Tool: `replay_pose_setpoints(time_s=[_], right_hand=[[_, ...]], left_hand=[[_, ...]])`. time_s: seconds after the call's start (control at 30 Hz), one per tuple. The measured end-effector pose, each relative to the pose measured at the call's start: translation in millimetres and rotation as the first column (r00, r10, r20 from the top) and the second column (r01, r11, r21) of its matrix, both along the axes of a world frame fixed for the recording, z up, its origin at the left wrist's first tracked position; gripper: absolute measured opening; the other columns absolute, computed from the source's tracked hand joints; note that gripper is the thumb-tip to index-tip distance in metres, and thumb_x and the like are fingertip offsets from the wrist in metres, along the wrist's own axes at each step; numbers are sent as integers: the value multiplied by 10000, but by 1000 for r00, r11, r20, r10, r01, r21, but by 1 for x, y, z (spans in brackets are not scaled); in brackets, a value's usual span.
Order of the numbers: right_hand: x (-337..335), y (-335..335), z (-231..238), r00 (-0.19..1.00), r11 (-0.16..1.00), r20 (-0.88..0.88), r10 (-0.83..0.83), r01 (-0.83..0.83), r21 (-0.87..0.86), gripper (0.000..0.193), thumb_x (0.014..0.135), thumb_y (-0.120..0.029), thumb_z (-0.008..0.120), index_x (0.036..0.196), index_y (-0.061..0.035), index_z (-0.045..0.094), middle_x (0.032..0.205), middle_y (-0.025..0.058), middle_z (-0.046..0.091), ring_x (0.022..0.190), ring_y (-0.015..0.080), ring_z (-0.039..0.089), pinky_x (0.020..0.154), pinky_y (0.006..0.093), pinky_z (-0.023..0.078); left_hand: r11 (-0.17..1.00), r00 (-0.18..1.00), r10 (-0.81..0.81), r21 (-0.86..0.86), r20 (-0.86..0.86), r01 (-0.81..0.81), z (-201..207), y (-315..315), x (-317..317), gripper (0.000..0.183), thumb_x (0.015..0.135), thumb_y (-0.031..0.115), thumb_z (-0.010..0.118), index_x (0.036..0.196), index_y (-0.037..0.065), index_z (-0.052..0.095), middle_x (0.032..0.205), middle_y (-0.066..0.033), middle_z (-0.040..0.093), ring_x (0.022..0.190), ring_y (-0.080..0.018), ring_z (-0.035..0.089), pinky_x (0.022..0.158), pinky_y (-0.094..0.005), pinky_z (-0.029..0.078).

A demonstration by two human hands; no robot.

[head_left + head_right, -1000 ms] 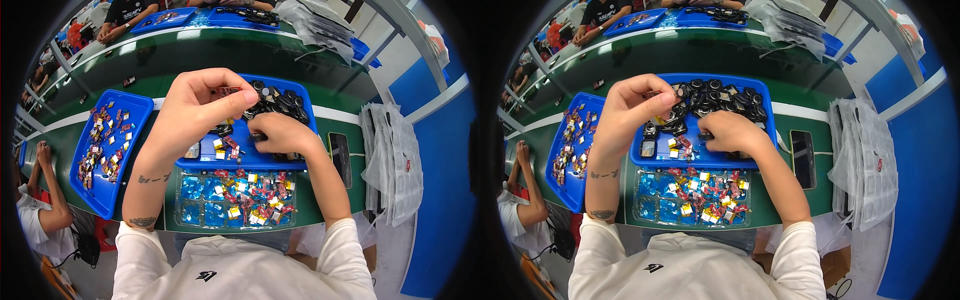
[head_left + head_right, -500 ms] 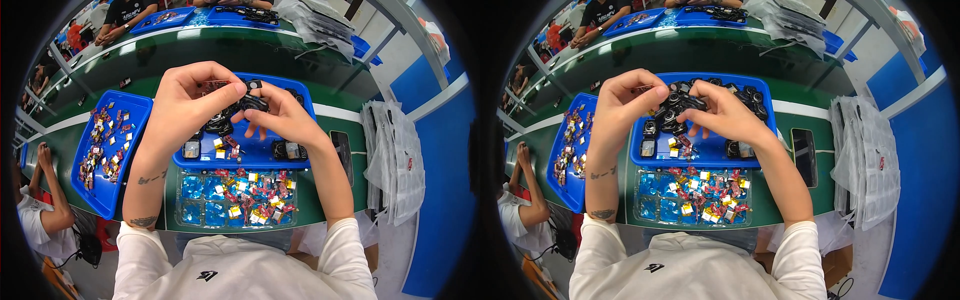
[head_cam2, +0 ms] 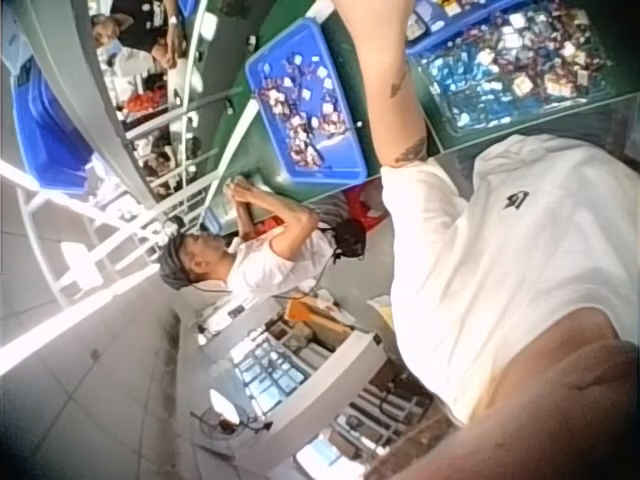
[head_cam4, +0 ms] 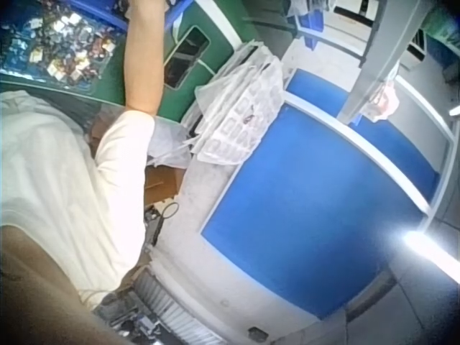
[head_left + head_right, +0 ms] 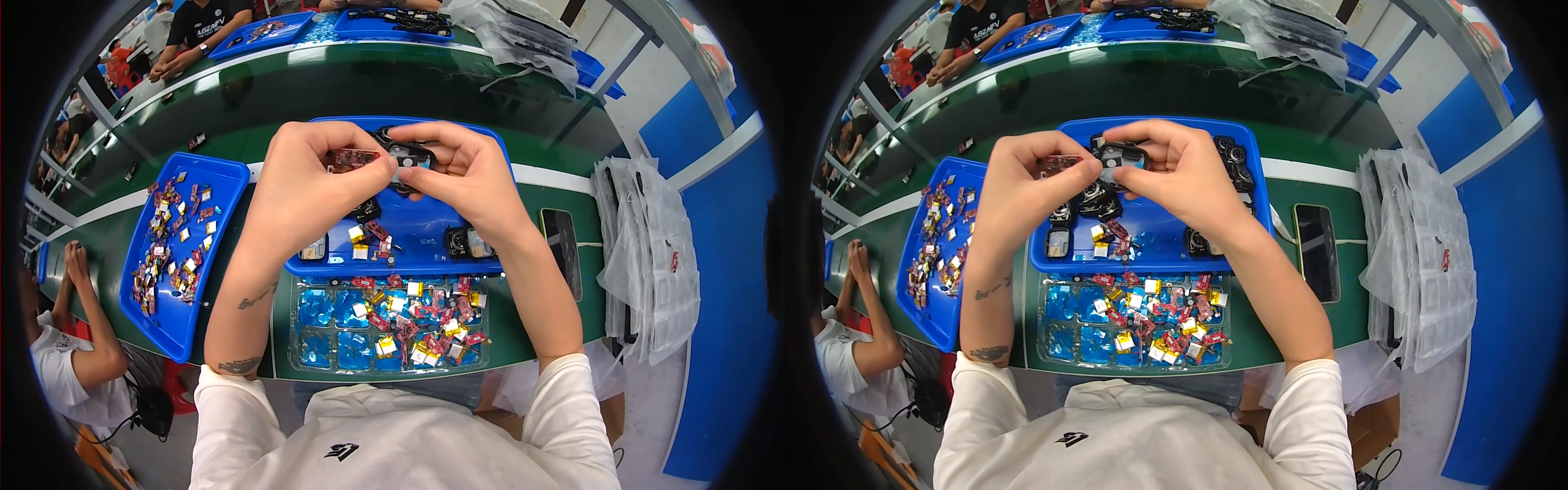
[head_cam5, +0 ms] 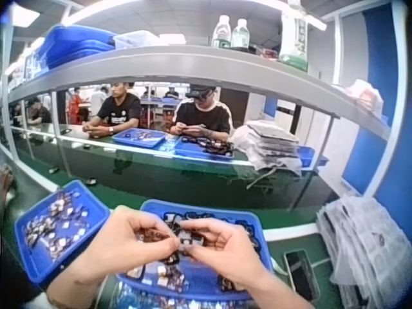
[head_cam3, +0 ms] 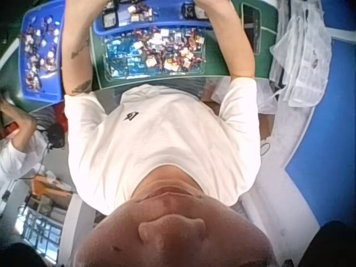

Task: Assemble small electronic components by connecting battery modules and casings.

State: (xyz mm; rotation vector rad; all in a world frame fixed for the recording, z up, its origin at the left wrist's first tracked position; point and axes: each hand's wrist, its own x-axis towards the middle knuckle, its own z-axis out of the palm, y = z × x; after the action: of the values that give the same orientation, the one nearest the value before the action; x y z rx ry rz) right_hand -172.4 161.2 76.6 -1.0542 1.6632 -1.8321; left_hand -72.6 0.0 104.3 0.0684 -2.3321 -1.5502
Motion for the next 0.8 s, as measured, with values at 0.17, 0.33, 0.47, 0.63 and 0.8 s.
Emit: replay_pose_setpoints(time_s=[0.17, 0.33, 0.47, 0.63, 0.8], right_hand=[[5, -1, -2, 995, 999, -104, 1, 4, 49, 335, 864, 15, 577, 1199, 24, 586, 1037, 85, 657, 866, 99, 629, 733, 225, 534], [9, 0, 0, 995, 997, -96, 27, -20, 75, 357, 875, 12, 528, 1230, 21, 569, 1105, 89, 634, 928, 110, 614, 758, 239, 534], [9, 1, -4, 978, 997, -207, 12, 3, 74, 430, 810, 12, 489, 1233, 58, 550, 1101, 130, 647, 852, 95, 617, 723, 240, 521], [13, 1, -1, 984, 996, -168, 59, -46, 80, 462, 796, 6, 489, 1254, 52, 536, 1165, 150, 622, 887, 105, 608, 725, 238, 518], [11, 0, -1, 991, 997, -111, 80, -79, 14, 464, 805, 12, 484, 1266, 43, 527, 1206, 162, 598, 925, 133, 614, 745, 259, 535]], left_hand=[[987, 998, 55, -152, -17, -57, -4, 4, -2, 135, 771, 98, 693, 791, -35, 691, 666, -16, 639, 615, -29, 536, 546, -179, 398], [978, 996, 81, -188, -39, -87, -4, 4, -1, 149, 766, 104, 694, 791, -43, 688, 655, -21, 637, 599, -32, 528, 533, -187, 398], [973, 997, 76, -215, -31, -81, -5, 4, -2, 149, 760, 102, 692, 780, -45, 682, 644, -17, 627, 597, -31, 519, 531, -189, 398], [962, 995, 92, -254, -34, -98, -6, 3, -2, 137, 757, 87, 681, 764, -50, 673, 631, -12, 613, 599, -29, 516, 529, -192, 398], [972, 998, 27, -233, -54, -39, -6, -2, -3, 128, 760, 78, 677, 754, -49, 670, 623, -4, 603, 600, -25, 516, 530, -186, 396]])
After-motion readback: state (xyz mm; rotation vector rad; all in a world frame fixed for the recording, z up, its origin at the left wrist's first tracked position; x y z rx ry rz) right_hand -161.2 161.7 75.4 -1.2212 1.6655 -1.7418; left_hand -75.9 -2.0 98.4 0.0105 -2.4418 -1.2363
